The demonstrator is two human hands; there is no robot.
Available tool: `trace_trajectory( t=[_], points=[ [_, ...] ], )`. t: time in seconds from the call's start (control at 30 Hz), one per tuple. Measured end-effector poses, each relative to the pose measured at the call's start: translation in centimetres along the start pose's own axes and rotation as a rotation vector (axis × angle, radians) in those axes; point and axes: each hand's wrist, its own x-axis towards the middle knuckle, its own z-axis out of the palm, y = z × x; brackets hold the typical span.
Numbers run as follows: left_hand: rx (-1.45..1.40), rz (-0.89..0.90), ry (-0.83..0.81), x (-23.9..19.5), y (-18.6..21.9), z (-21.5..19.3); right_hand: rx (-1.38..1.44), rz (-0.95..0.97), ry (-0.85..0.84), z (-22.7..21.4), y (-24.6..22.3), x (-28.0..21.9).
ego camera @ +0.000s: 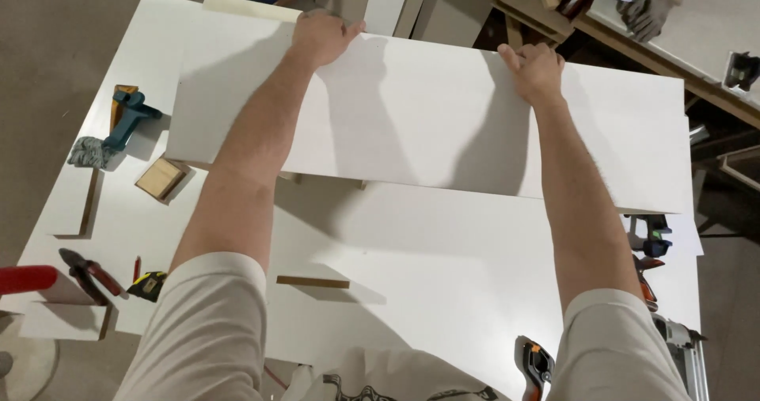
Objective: Assembling a white wooden shelf unit using a pneumatic nail gun, clamps, and glue.
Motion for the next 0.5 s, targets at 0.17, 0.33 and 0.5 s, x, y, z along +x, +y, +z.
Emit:
trace_trajectory(
  t=[0.17,0.33,0.5],
  points=[
    [-0.038,-0.020,-0.102,2.2,-0.9,1.9,-0.017,0.087,-0.133,1.0,-0.4,1.6],
    [-0.043,-0.030,-0.108,3.7,-1.5,3.3,-0.025,0.012,-0.069,3.5,1.8,2.5],
    [-0.021,0.017,-0.036,4.2,-2.8,4.7,-0.014,0.012,-0.054,3.6,1.5,2.4]
  ],
)
